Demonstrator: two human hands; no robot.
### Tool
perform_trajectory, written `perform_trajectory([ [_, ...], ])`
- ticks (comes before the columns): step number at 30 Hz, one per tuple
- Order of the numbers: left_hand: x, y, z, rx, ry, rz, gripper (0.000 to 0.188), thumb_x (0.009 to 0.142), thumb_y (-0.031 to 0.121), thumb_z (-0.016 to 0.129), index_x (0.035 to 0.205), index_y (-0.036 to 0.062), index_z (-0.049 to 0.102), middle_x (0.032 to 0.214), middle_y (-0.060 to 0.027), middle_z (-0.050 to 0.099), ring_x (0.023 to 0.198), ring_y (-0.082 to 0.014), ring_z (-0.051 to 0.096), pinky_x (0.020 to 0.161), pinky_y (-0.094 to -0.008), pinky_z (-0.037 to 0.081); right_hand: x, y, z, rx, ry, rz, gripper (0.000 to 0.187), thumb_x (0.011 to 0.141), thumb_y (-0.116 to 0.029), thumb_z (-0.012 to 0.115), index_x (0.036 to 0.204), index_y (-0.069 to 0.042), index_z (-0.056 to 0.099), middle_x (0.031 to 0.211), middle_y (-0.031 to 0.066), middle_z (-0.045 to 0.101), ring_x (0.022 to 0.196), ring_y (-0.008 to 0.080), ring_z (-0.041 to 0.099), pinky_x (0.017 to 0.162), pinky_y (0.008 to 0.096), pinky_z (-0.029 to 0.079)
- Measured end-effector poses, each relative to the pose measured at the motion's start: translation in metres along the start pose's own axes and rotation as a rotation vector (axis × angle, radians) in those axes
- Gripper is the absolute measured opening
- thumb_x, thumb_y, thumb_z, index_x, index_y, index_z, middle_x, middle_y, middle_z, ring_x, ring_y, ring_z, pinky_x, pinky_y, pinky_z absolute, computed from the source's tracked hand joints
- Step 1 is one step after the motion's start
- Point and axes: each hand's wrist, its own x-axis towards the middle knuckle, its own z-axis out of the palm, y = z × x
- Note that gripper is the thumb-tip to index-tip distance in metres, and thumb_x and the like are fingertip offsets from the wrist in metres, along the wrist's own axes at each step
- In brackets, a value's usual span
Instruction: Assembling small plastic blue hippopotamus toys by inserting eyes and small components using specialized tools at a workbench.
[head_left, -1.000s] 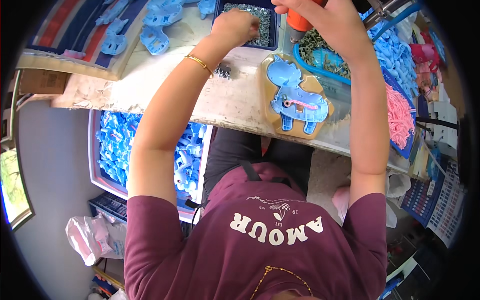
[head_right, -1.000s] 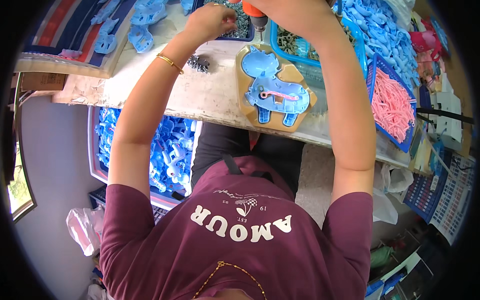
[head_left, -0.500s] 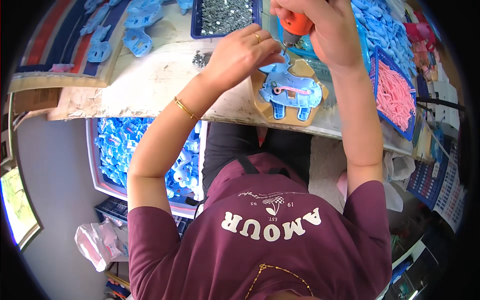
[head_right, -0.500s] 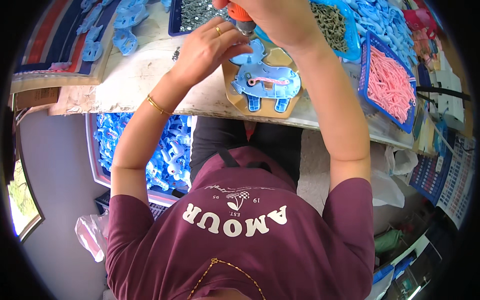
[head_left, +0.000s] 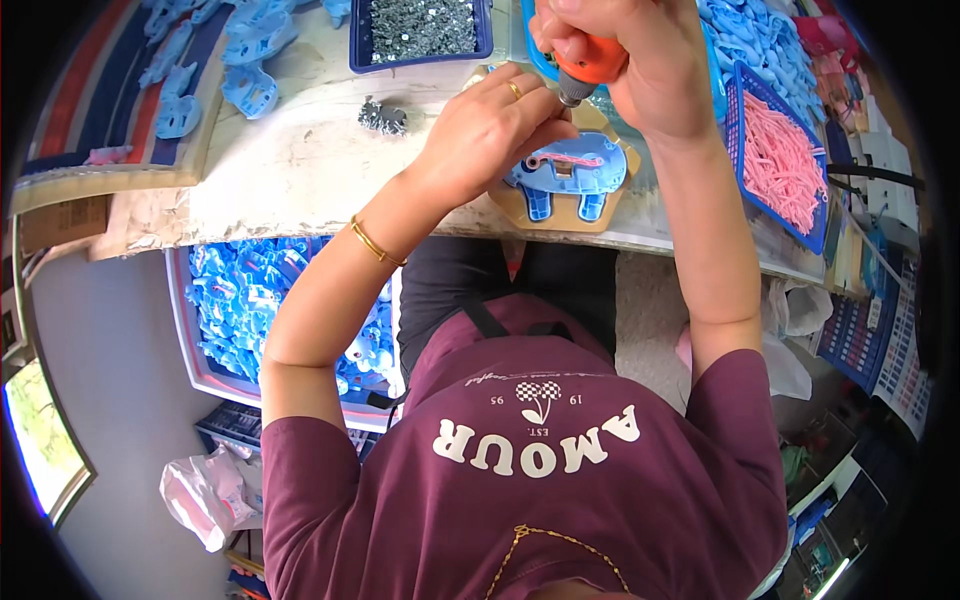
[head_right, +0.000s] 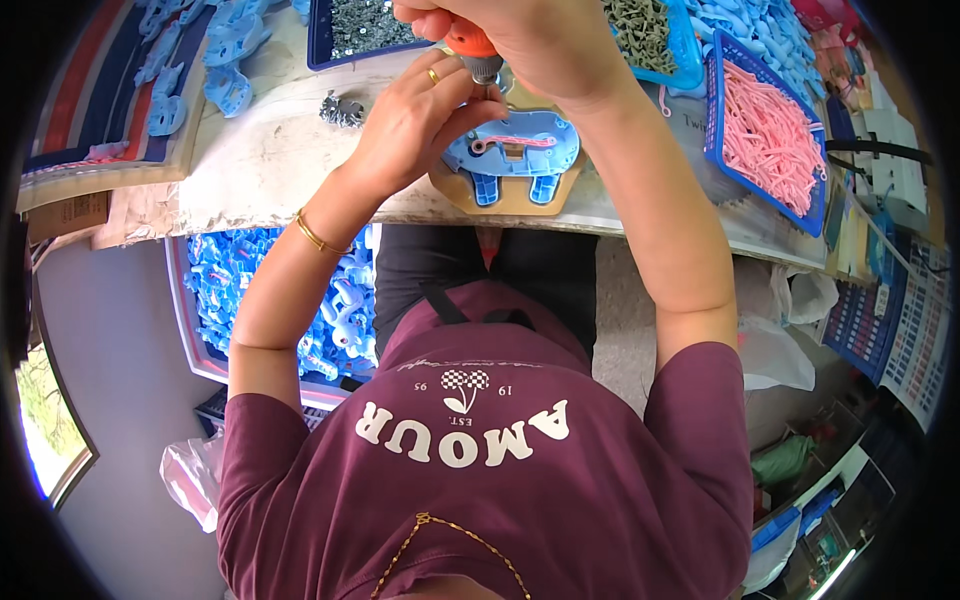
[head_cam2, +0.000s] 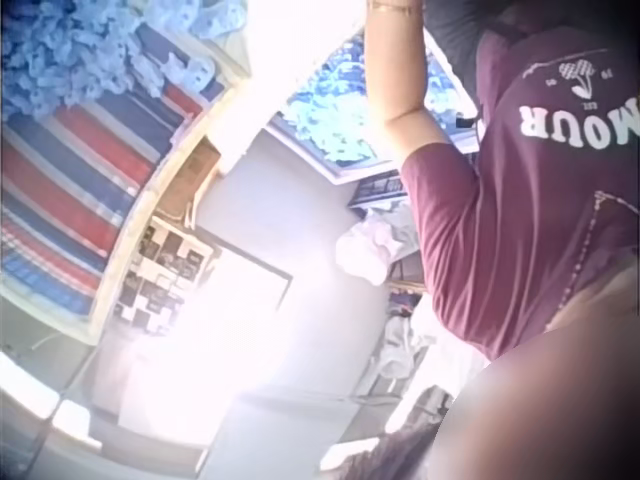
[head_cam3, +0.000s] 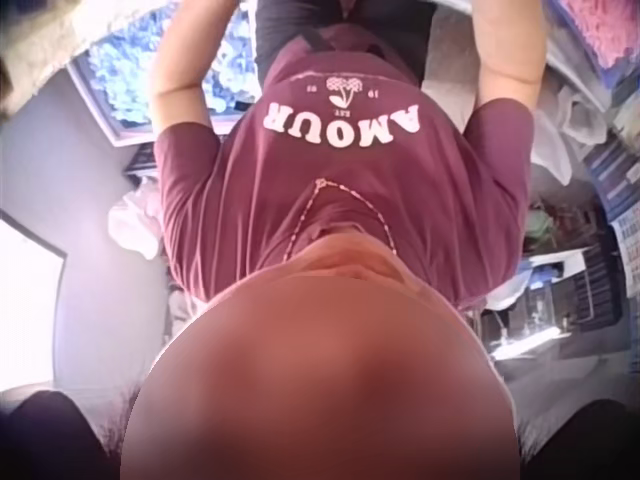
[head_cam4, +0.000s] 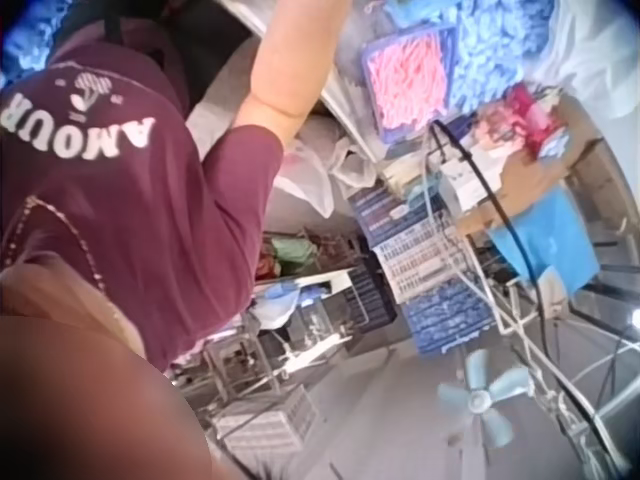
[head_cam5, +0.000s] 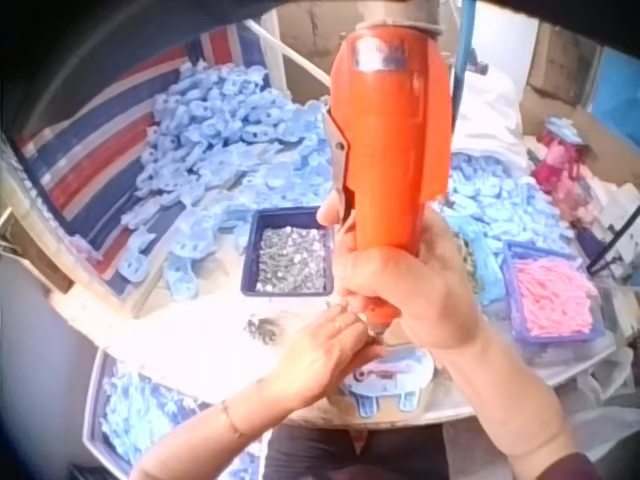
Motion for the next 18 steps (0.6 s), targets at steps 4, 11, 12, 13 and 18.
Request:
perform_trajectory([
  [4,0.001,0.003,0.0,0.054,0.002,0.042,0.018,0.082,0.019,0.077,0.087,0.0075,0.064,0.086,-0.0052,0.065,0.088,-0.0278,0.061,0.075,-0.0375,0.052,-0.003,-0.009,0.002,-0.031,0.037,0.054,0.034,0.081,-0.004,0.062,0.113,0.007,0.056,0.072,0.0042,0.059,0.058,0.0087,0.055,0.055,0.0227,0.043],
  [11,0.0,0.004,0.0,0.054,-0.009,0.035,0.017,0.083,0.02,0.077,0.088,0.0083,0.065,0.085,-0.005,0.065,0.087,-0.0266,0.061,0.074,-0.037,0.052,-0.007,-0.016,0.002,-0.017,0.044,0.057,0.033,0.08,-0.003,0.061,0.111,0.007,0.056,0.071,0.0043,0.058,0.054,0.0078,0.051,0.048,0.0221,0.038],
  [12,0.0,0.004,0.0,0.052,-0.01,0.036,0.017,0.083,0.02,0.077,0.088,0.0083,0.065,0.085,-0.005,0.065,0.087,-0.0266,0.061,0.074,-0.037,0.052,-0.008,-0.017,0.004,0.001,0.082,0.096,0.033,0.08,-0.003,0.06,0.111,0.007,0.055,0.071,0.0042,0.058,0.053,0.0078,0.051,0.047,0.0219,0.038],
  [13,0.0,0.005,0.0,0.031,0.001,0.031,0.017,0.083,0.019,0.077,0.088,0.0082,0.065,0.085,-0.005,0.065,0.087,-0.0267,0.061,0.074,-0.0372,0.052,-0.009,-0.016,0.003,0.0,0.085,0.097,0.033,0.08,-0.003,0.06,0.111,0.007,0.055,0.071,0.0042,0.058,0.053,0.0078,0.051,0.047,0.0219,0.038],
  [18,-0.001,0.007,0.001,0.01,-0.002,0.039,0.016,0.084,0.019,0.076,0.089,0.0081,0.065,0.085,-0.0055,0.065,0.085,-0.0271,0.06,0.073,-0.0379,0.051,-0.01,-0.01,0.002,0.029,0.094,0.06,0.034,0.079,-0.003,0.061,0.111,0.006,0.055,0.072,0.0045,0.059,0.051,0.0081,0.05,0.047,0.0208,0.038],
])
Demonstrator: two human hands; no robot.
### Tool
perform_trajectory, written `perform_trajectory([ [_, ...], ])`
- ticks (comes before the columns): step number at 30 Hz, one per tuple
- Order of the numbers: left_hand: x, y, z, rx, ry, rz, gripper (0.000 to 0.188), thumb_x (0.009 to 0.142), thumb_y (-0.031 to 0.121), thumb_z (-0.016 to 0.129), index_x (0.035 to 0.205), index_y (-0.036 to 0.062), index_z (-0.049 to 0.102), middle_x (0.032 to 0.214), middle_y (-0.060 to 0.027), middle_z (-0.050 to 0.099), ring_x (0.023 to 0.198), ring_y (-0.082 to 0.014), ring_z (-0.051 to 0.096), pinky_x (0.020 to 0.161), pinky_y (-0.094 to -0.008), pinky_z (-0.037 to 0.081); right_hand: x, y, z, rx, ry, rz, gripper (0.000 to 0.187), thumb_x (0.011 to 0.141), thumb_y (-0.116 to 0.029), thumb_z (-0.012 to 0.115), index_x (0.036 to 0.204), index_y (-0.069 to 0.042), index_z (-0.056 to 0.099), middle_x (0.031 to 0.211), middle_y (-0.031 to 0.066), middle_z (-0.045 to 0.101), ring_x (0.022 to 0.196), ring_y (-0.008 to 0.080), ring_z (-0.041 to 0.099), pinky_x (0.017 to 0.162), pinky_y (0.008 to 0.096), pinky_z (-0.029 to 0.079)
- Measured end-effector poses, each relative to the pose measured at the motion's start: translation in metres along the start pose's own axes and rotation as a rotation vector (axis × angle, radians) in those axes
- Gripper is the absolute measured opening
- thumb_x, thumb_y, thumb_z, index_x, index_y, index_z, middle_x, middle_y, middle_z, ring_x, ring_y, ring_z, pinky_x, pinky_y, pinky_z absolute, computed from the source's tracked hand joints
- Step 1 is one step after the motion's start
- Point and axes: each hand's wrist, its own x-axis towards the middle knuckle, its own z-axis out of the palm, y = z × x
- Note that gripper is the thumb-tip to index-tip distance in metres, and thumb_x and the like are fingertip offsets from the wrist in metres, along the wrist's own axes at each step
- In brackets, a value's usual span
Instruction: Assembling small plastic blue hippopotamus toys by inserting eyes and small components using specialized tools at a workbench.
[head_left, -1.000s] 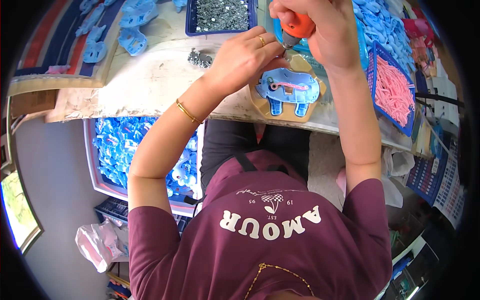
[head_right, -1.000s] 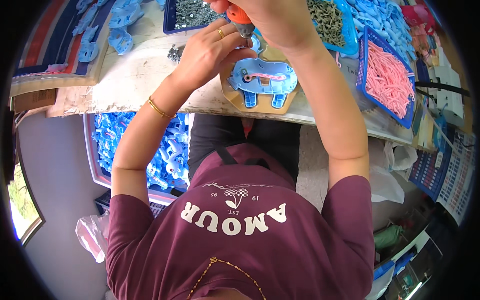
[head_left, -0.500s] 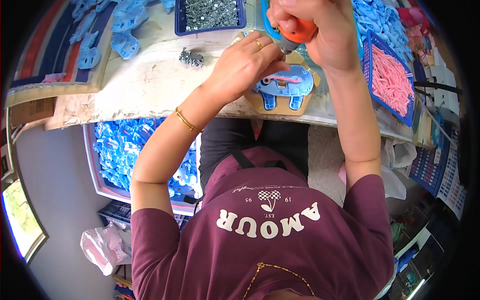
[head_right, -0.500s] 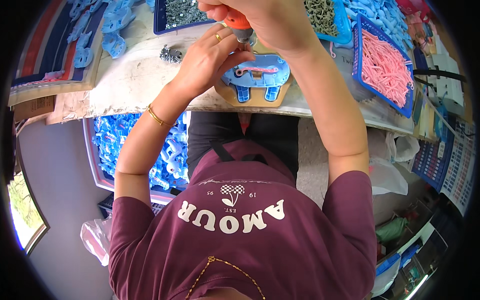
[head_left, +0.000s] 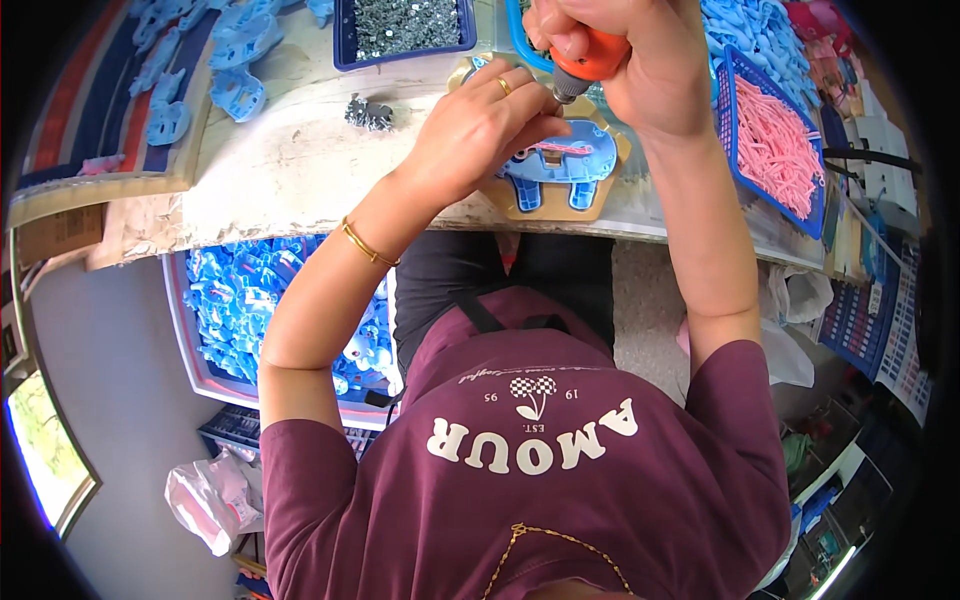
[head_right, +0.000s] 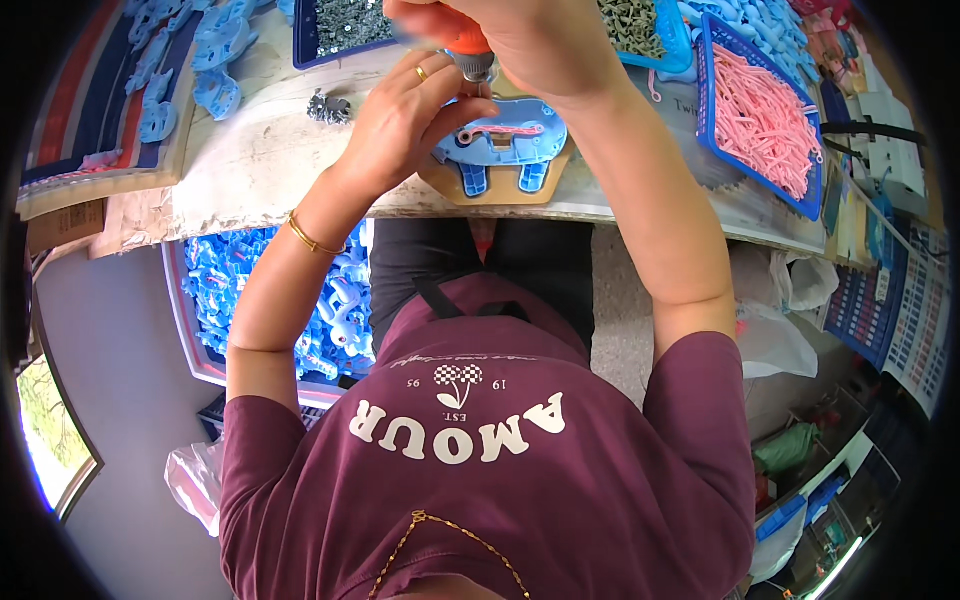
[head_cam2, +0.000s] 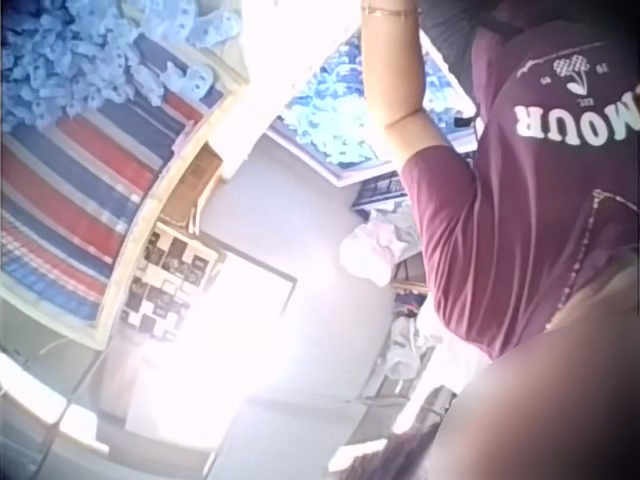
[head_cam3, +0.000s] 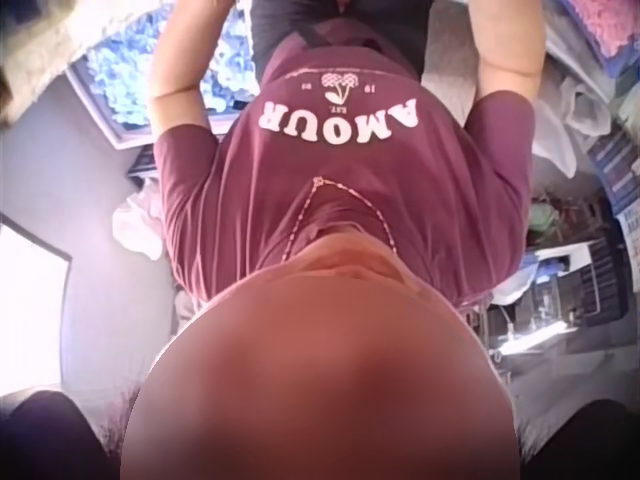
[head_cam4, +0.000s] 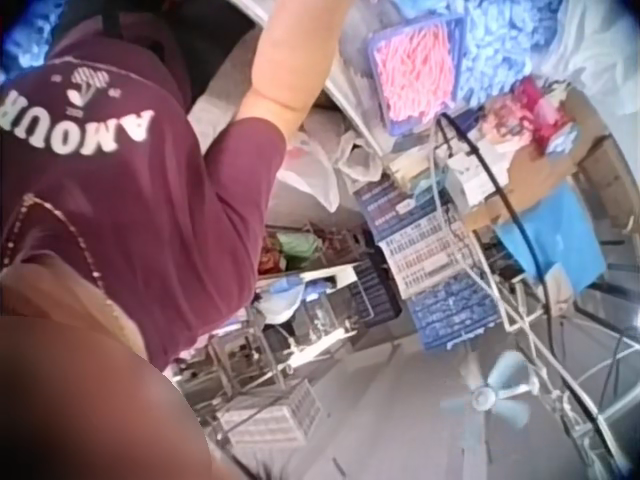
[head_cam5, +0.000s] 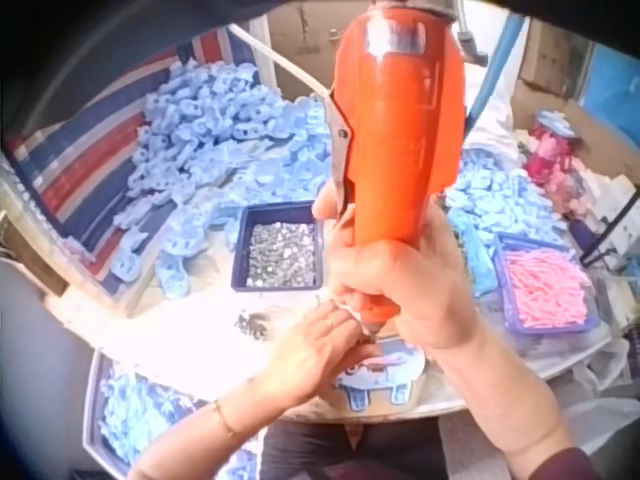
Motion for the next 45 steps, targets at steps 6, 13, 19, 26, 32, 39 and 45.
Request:
perform_trajectory([
  [6,-0.003,0.01,0.004,-0.118,-0.06,-0.01,0.018,0.085,0.022,0.075,0.089,0.0076,0.065,0.085,-0.0066,0.065,0.085,-0.0286,0.06,0.073,-0.0386,0.052,-0.005,-0.005,-0.006,-0.047,-0.016,0.211,0.034,0.079,-0.004,0.065,0.111,0.004,0.057,0.07,0.0039,0.058,0.051,0.0079,0.052,0.046,0.0212,0.039],
  [13,-0.011,0.017,0.012,0.086,-0.124,-0.02,0.031,0.084,0.033,0.075,0.101,0.0081,0.071,0.094,-0.0046,0.067,0.094,-0.025,0.063,0.082,-0.0358,0.053,-0.011,0.052,-0.048,0.321,-0.335,-0.258,0.028,0.084,-0.011,0.071,0.107,0.0,0.059,0.069,0.0024,0.058,0.05,0.0069,0.052,0.044,0.0213,0.039],
  [19,-0.019,0.016,0.025,0.184,-0.2,0.048,0.032,0.082,0.035,0.078,0.106,0.0141,0.073,0.102,0.0007,0.07,0.096,-0.0212,0.064,0.083,-0.0338,0.054,-0.034,0.03,-0.044,-0.134,0.223,0.218,0.025,0.085,-0.01,0.071,0.105,-0.002,0.059,0.069,0.002,0.058,0.05,0.0065,0.054,0.044,0.0197,0.041],
  [26,-0.02,0.016,0.03,0.175,-0.189,0.022,0.028,0.083,0.033,0.074,0.099,0.0108,0.072,0.098,-0.001,0.067,0.097,-0.0202,0.063,0.085,-0.0336,0.052,-0.037,0.039,-0.053,-0.119,0.209,0.155,0.025,0.086,-0.012,0.072,0.105,-0.003,0.059,0.07,0.0016,0.058,0.051,0.0065,0.055,0.044,0.0196,0.041],
  [32,-0.02,0.017,0.03,0.159,-0.188,0.001,0.028,0.083,0.033,0.074,0.099,0.0108,0.072,0.098,-0.0013,0.068,0.097,-0.0205,0.063,0.085,-0.0339,0.052,-0.038,0.037,-0.054,-0.134,0.194,0.148,0.025,0.086,-0.012,0.072,0.105,-0.003,0.059,0.071,0.0016,0.058,0.051,0.0067,0.055,0.044,0.0197,0.041],
  [39,-0.021,0.016,0.031,0.153,-0.184,-0.001,0.028,0.083,0.034,0.074,0.098,0.0107,0.071,0.099,-0.0017,0.067,0.096,-0.0209,0.063,0.084,-0.0337,0.052,-0.039,0.039,-0.051,-0.12,0.2,0.136,0.02,0.086,-0.006,0.069,0.103,-0.002,0.059,0.07,0.0024,0.058,0.052,0.008,0.056,0.044,0.0205,0.039],
  [45,-0.02,0.017,0.03,0.17,-0.199,0.007,0.027,0.084,0.034,0.074,0.096,0.0103,0.071,0.098,-0.0022,0.066,0.096,-0.0212,0.063,0.083,-0.0337,0.053,-0.045,0.057,-0.061,-0.107,0.093,0.085,0.02,0.086,-0.005,0.069,0.1,-0.002,0.055,0.07,0.0037,0.059,0.055,0.0082,0.055,0.047,0.0216,0.04],
])
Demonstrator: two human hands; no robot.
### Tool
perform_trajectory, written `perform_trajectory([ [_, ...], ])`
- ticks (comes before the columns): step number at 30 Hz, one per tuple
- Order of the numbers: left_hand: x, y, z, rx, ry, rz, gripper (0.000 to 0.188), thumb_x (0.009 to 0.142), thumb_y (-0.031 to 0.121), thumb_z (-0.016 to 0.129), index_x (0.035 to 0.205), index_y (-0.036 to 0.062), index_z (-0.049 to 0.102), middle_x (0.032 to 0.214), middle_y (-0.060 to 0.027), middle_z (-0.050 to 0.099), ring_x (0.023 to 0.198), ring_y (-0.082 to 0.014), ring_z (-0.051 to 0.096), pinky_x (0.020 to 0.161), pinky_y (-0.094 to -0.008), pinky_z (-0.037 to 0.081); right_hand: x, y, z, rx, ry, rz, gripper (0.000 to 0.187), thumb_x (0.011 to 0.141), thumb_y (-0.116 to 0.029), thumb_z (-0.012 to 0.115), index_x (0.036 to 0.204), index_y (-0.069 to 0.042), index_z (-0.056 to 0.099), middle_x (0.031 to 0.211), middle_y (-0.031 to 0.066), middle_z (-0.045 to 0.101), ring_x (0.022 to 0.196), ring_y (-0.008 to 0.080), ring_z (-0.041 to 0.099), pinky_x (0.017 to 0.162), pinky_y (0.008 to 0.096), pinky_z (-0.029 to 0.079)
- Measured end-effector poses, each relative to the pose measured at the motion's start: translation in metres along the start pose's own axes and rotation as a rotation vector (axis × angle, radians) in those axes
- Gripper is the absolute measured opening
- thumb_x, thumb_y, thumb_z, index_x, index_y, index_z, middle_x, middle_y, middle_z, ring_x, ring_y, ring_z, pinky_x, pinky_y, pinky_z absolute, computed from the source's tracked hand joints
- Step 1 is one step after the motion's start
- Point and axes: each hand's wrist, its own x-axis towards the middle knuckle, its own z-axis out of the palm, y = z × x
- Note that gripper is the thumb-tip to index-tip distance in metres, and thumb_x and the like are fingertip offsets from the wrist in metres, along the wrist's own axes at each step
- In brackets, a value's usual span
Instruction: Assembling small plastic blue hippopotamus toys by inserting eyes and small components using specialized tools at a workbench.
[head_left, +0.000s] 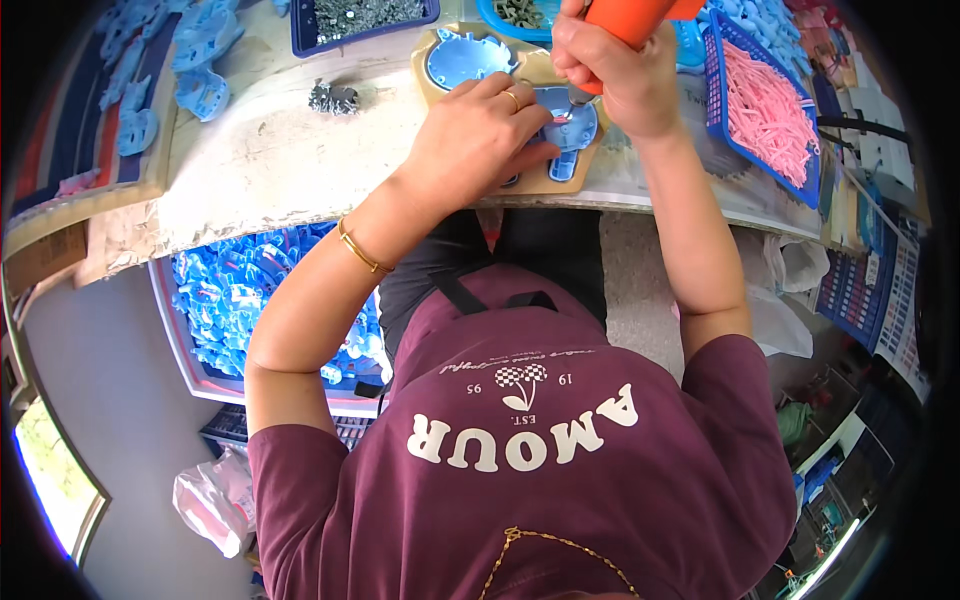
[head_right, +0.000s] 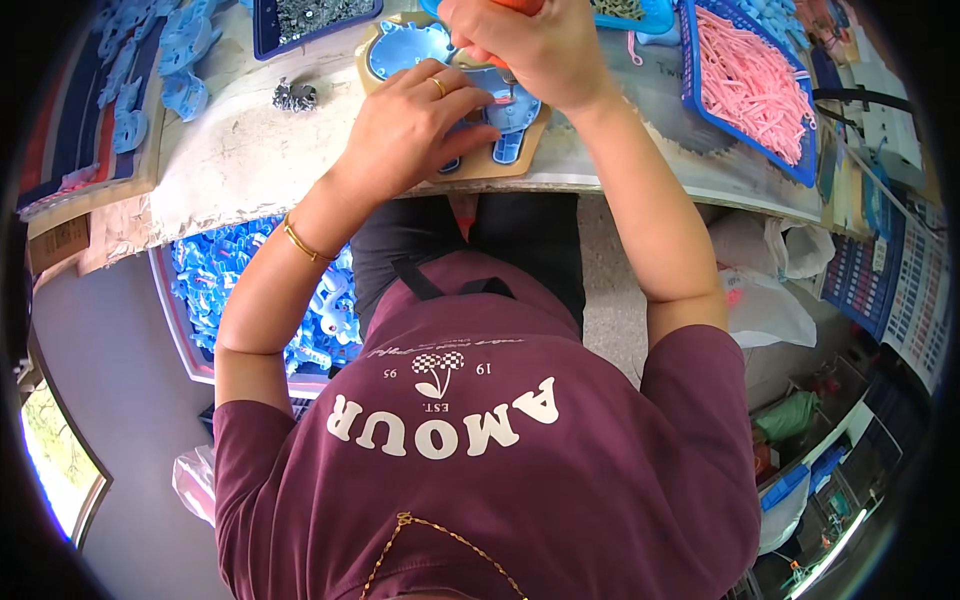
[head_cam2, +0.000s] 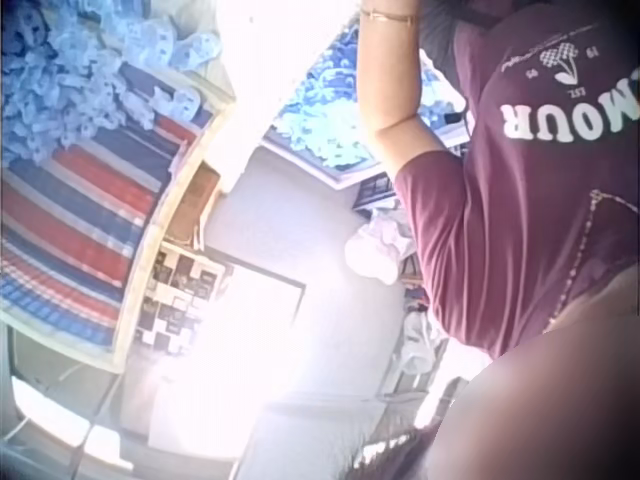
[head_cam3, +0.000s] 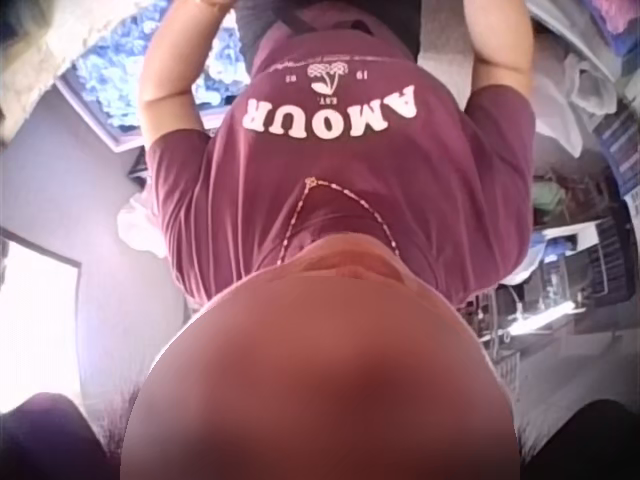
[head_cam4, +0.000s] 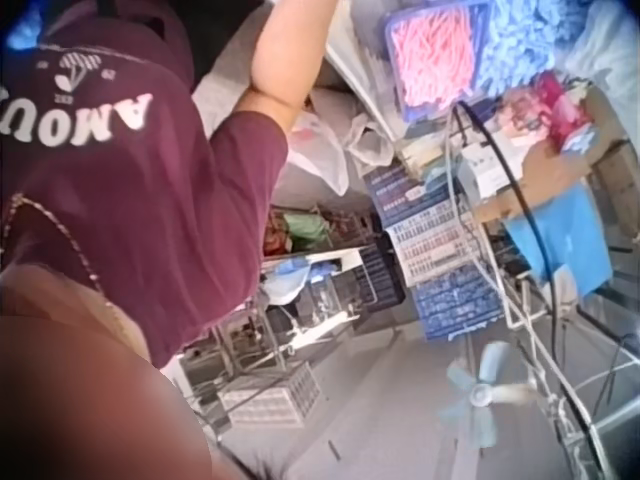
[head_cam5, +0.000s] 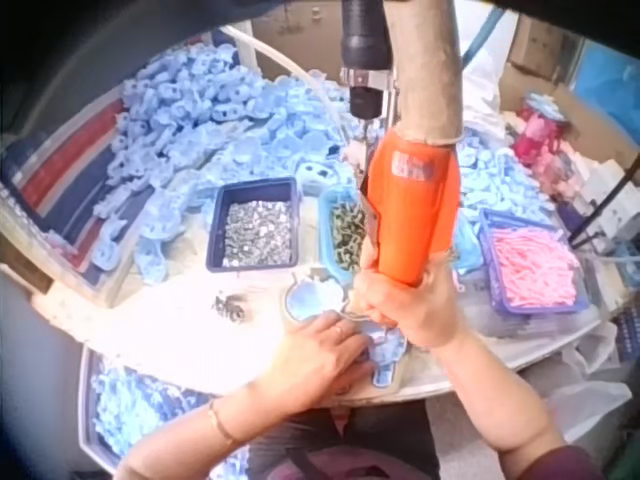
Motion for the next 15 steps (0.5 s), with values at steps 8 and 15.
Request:
perform_trajectory([
  [8,0.002,0.002,0.0,-0.006,0.002,-0.013,0.025,0.081,0.029,0.078,0.098,0.0111,0.072,0.094,-0.0014,0.067,0.091,-0.0222,0.063,0.08,-0.0342,0.054,0.001,0.002,0.002,0.064,0.027,-0.016,0.026,0.087,-0.004,0.07,0.108,-0.001,0.055,0.075,0.0043,0.06,0.057,0.0083,0.054,0.05,0.0219,0.041],
  [15,-0.005,0.006,-0.015,-0.043,0.075,0.0,0.029,0.085,0.031,0.074,0.104,0.0093,0.071,0.103,-0.0028,0.068,0.098,-0.0223,0.063,0.085,-0.0347,0.053,0.015,-0.042,0.033,-0.081,-0.191,-0.183,0.04,0.097,-0.014,0.067,0.129,0.003,0.049,0.077,0.0034,0.06,0.064,0.009,0.056,0.057,0.022,0.043],
])
